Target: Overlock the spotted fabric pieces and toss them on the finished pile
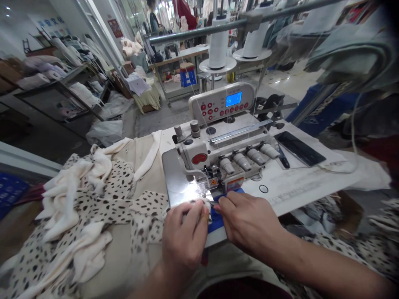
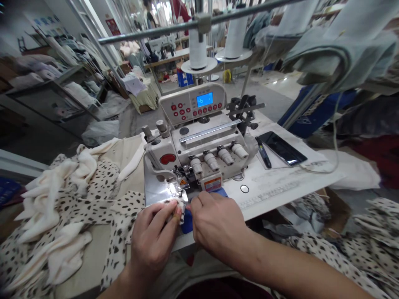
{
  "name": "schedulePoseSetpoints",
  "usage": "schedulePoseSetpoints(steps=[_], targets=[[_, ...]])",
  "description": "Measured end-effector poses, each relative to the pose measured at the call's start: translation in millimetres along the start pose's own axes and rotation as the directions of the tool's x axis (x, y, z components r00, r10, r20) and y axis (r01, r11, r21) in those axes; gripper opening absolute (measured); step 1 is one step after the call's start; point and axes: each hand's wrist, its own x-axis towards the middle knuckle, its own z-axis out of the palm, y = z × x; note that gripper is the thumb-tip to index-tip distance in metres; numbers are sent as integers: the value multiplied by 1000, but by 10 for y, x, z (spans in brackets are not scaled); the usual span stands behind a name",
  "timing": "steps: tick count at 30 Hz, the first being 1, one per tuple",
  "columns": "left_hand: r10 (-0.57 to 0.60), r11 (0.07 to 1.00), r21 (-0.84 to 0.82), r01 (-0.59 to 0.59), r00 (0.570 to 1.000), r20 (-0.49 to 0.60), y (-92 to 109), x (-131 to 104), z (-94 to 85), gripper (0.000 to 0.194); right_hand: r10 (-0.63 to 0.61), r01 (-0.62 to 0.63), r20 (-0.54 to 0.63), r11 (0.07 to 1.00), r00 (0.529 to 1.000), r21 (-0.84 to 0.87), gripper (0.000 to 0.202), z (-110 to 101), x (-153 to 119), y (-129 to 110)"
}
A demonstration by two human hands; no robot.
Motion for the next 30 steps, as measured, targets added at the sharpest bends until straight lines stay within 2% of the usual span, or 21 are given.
schedulePoseSetpoints(steps=[6,12,17,26,30], targets=[[0,1000,-6,0,1000,-9,13,-2,4,30,41,-39,70,999,997,-25,15,8,26,-38],[-34,999,40,34,999,-3,65,11,13,30,49,-46,88,998,995,-38,15,25,25,-73],[-82,992,98,79,996,26,127,65,37,30,92,-92,1,993,996,-75,16,90,43,-81],[-183,974,140,176,982,42,186,89,107,30,109,-115,-52,986,993,-118,18,110,133,-86],[-206,965,179,191,976,71,224,60,103,34,118,-134,-139,985,983,-108,24,152,61,-53]])
